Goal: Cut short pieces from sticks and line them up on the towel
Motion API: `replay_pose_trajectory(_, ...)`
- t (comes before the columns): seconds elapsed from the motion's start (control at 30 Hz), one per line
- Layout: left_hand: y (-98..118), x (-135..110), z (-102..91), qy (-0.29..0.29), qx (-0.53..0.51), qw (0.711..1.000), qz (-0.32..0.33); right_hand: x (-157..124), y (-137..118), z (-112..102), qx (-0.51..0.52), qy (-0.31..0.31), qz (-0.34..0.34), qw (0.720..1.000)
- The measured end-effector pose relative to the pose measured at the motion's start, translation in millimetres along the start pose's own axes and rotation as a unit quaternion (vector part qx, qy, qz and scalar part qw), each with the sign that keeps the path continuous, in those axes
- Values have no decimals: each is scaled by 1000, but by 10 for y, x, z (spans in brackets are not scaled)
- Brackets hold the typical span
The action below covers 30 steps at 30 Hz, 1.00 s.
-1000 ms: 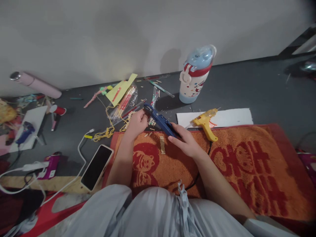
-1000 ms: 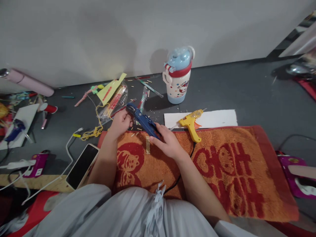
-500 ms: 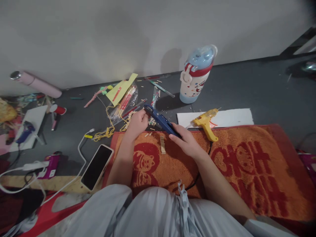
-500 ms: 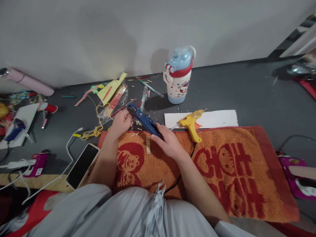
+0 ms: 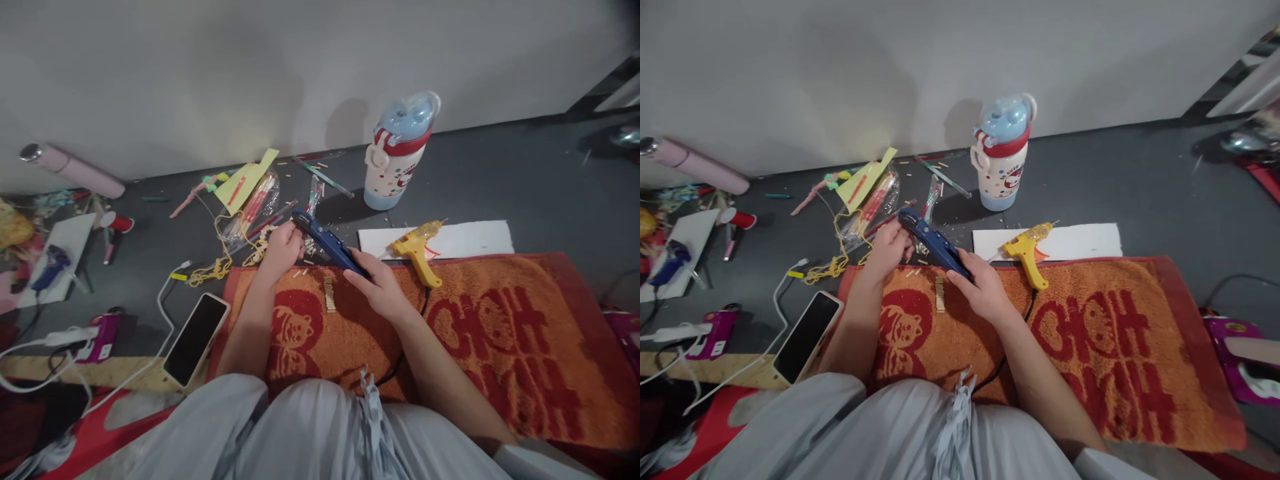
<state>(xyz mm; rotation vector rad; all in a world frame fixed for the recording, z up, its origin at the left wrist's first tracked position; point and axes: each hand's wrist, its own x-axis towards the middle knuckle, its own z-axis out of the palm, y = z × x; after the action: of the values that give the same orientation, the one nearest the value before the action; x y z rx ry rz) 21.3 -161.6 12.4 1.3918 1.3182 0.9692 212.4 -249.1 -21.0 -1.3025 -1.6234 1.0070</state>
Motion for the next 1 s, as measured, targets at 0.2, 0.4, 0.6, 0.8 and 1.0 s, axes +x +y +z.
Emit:
replay_pose_trajectory(0.2,106,-20,93,-3,-60,997,-57,6,20,69,19,31,12,999)
replay_pose_trajectory(0.4,155,-125,295,-152,-66,983,-83,-1,24,109,104,88,30,990)
replay_pose_trajectory(0.6,146,-142,316,-133,-41,990,-8,15,-48,95,308,78,104,942)
replay_pose_trajectory(0.8,119,-78,102,66,97,983,139,6,-99,76,387,34,157,908)
replay_pose_trajectory(1.0,210,-116,31,149,228,935,227,-34,-102,145,398,14,174,901)
